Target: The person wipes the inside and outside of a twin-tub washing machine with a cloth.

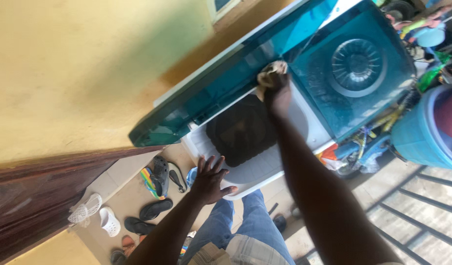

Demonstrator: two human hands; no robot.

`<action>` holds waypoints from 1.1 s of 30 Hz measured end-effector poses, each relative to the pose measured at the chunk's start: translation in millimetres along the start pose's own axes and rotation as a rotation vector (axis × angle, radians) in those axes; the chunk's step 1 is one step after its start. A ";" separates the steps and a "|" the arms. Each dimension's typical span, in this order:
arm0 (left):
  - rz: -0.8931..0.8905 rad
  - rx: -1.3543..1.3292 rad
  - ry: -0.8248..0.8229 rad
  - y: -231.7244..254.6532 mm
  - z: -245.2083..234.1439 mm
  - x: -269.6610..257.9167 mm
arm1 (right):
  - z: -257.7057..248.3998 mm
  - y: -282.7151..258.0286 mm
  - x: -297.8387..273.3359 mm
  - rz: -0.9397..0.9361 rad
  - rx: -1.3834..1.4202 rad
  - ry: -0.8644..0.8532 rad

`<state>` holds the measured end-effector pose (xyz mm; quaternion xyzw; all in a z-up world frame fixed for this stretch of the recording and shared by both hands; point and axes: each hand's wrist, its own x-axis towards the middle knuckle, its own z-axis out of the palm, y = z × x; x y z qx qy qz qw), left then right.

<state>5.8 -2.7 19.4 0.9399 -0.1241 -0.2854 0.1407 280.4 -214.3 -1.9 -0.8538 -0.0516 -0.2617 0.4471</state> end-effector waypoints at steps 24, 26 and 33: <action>0.066 0.017 0.157 -8.5 20.2 4.3 | -205.6 47.6 -157.1 -0.249 -0.214 -0.595; 0.100 -0.011 0.197 -11.5 24.7 5.6 | -192.3 30.0 -192.6 -0.215 -0.067 -0.513; 0.178 -0.133 0.344 -26.9 39.1 1.0 | -130.2 -105.3 -306.4 -0.059 -0.074 -0.685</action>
